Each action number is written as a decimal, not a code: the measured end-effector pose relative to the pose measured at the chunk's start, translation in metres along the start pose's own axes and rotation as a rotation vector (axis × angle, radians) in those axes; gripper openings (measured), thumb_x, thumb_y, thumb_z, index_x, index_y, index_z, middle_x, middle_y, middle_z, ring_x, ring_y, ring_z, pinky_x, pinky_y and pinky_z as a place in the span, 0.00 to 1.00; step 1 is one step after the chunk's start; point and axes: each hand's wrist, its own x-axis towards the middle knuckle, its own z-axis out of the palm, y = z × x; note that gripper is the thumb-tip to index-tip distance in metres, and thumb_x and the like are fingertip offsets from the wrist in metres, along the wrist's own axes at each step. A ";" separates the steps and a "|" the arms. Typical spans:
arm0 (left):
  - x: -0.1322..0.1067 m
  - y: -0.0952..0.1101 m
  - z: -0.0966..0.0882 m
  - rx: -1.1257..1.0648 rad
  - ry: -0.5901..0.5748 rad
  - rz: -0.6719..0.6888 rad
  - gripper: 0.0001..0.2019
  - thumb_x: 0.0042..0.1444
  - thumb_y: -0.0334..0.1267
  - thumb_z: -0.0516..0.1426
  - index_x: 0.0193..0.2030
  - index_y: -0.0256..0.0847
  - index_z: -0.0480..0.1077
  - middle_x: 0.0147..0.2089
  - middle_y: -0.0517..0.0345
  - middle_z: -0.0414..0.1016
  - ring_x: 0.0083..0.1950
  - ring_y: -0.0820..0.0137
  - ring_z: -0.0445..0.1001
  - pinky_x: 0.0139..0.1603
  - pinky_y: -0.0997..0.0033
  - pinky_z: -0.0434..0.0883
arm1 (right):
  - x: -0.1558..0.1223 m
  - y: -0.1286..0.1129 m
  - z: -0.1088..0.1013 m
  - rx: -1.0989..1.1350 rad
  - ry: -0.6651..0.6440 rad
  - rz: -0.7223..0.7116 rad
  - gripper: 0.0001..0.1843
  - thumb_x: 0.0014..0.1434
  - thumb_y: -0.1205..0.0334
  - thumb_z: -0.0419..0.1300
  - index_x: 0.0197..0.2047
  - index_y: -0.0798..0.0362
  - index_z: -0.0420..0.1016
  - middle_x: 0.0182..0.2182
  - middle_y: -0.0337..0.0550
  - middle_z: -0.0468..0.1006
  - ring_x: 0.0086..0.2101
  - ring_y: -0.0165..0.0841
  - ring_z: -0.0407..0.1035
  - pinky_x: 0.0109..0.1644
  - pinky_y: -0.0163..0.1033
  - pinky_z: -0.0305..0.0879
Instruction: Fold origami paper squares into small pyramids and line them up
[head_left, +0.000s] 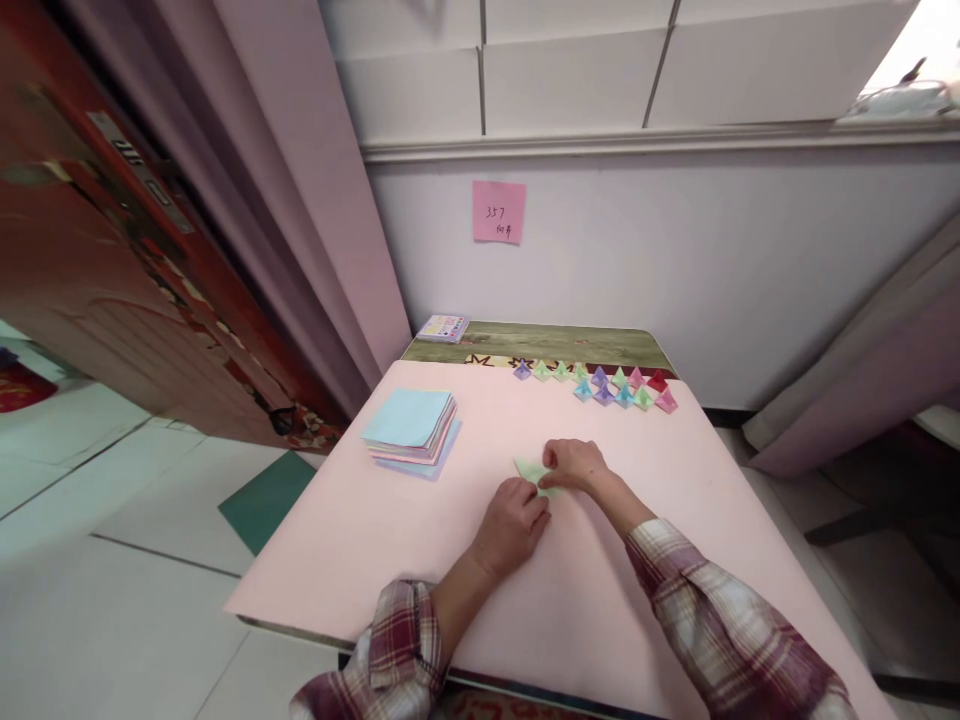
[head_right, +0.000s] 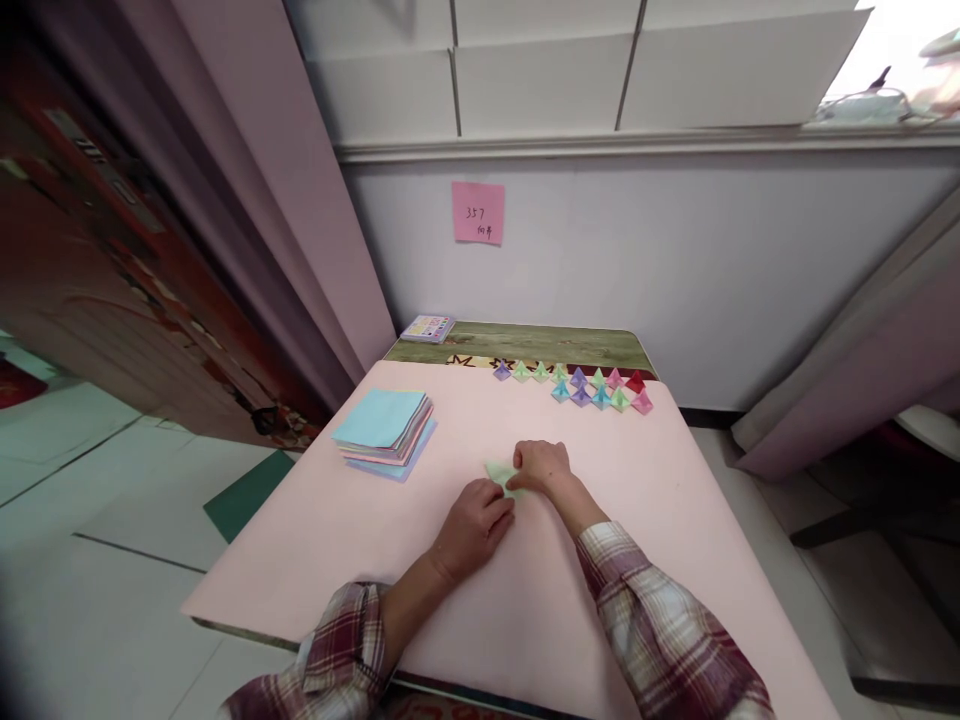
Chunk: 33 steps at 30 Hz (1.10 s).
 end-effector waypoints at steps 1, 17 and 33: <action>0.000 0.000 0.000 0.004 0.002 0.005 0.08 0.61 0.33 0.51 0.36 0.38 0.71 0.36 0.51 0.68 0.40 0.64 0.66 0.44 0.60 0.67 | 0.001 -0.001 0.000 0.001 -0.012 0.002 0.14 0.38 0.56 0.72 0.28 0.47 0.74 0.31 0.37 0.79 0.36 0.36 0.72 0.39 0.39 0.56; 0.000 0.001 -0.003 0.000 0.003 0.009 0.07 0.60 0.33 0.52 0.35 0.39 0.71 0.36 0.51 0.68 0.41 0.64 0.66 0.47 0.57 0.66 | 0.004 0.016 0.021 0.352 -0.023 -0.044 0.16 0.38 0.64 0.72 0.34 0.50 0.77 0.27 0.35 0.78 0.28 0.29 0.68 0.29 0.32 0.56; 0.001 0.003 -0.003 -0.075 0.007 -0.035 0.07 0.60 0.33 0.52 0.37 0.40 0.72 0.39 0.50 0.71 0.44 0.63 0.69 0.46 0.58 0.68 | -0.002 0.023 0.042 0.709 0.103 -0.030 0.16 0.42 0.68 0.69 0.37 0.49 0.78 0.26 0.34 0.78 0.28 0.29 0.71 0.31 0.32 0.62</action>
